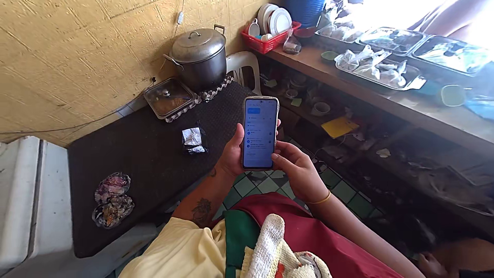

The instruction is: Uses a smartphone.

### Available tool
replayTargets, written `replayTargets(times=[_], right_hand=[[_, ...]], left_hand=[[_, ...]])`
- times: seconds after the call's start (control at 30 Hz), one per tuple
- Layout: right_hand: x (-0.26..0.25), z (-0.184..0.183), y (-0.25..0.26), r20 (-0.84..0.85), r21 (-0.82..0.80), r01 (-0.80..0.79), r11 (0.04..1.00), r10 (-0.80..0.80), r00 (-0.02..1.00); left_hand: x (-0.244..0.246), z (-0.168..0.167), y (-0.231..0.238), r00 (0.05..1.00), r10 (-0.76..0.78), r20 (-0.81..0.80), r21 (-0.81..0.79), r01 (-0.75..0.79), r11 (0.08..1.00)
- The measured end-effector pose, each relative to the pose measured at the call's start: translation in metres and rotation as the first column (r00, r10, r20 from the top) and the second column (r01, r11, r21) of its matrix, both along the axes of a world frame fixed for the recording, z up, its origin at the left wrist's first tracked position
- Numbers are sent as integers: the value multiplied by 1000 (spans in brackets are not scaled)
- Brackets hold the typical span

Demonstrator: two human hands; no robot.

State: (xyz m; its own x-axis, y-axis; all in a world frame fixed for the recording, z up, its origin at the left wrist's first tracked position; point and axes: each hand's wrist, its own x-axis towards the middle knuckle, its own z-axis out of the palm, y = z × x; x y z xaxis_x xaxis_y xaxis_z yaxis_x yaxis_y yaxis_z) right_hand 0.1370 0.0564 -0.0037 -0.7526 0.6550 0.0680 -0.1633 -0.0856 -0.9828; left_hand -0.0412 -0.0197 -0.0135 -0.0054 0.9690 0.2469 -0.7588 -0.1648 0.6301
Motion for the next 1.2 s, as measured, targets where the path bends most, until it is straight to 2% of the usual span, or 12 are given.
replayTargets(times=[0.37, 1.03, 1.2], right_hand=[[1, -5, -1, -27, -102, 6, 995, -9, 1000], [4, -12, 3, -29, -142, 19, 990, -23, 999], [2, -10, 3, -30, -204, 26, 979, -33, 999]], left_hand=[[8, 0, -2, 999, 0, -45, -45, -2, 999], [12, -6, 2, 999, -35, -26, -63, 33, 997], [14, -9, 1, 999, -37, -31, -87, 34, 996]])
